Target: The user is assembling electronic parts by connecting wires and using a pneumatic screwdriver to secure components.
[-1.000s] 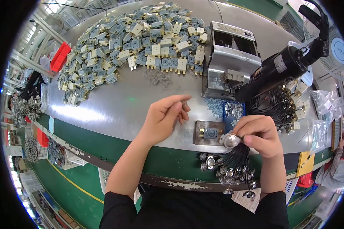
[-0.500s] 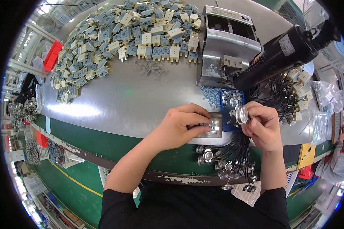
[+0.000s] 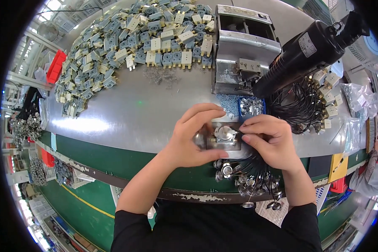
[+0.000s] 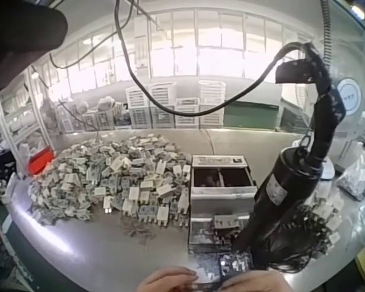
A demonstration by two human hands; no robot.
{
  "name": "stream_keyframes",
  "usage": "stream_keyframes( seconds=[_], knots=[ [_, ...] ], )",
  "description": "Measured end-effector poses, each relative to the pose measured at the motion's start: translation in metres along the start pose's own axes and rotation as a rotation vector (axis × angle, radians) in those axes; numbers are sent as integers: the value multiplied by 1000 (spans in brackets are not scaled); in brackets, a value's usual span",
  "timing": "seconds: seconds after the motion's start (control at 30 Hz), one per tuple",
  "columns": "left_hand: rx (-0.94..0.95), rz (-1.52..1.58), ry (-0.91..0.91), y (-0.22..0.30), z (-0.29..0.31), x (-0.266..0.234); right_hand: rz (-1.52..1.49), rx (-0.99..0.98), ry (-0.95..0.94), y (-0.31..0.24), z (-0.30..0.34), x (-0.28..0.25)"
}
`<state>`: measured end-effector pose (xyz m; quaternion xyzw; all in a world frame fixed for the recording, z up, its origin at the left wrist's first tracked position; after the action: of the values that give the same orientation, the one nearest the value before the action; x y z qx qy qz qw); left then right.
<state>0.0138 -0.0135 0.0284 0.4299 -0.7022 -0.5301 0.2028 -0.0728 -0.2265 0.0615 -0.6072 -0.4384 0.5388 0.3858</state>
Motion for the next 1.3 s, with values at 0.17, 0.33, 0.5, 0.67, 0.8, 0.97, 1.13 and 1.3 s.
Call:
stream_keyframes(
  seconds=[0.17, 0.33, 0.5, 0.67, 0.8, 0.97, 1.13, 1.3],
  knots=[
    [225, -261, -96, -2, -2, -3, 47, 16, -20, 1, -1, 3],
    [179, -240, -126, -9, 2, 8, 145, 35, -38, -2, 0, 6],
    [147, -283, -173, -16, 7, 15, 298, -55, -76, 3, 1, 7],
    [-9, -179, -231, -14, 1, 16, 386, -64, -122, 0, 0, 11],
    [22, -159, -270, -18, -3, 12, 436, -53, -155, -6, 0, 13],
    [61, -145, -280, -24, -4, 12, 580, -162, -198, -11, -8, 17],
    [-20, -100, -332, -22, -6, 11, 645, -247, -301, -10, -25, 7],
    [-27, -104, -304, -22, -2, 10, 650, -277, -391, -4, -30, 5]
  ],
)
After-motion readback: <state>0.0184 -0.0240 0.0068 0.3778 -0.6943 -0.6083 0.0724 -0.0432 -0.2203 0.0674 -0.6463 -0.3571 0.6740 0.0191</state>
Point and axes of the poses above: each hand's wrist, its own z-axis away from the middle knuckle, its own x-axis out of the palm, y = z × x, the point moved 3 cm from there along -z, towards the middle knuckle, and after that the axes turned 1 degree about -x, right-handed, at the moved point
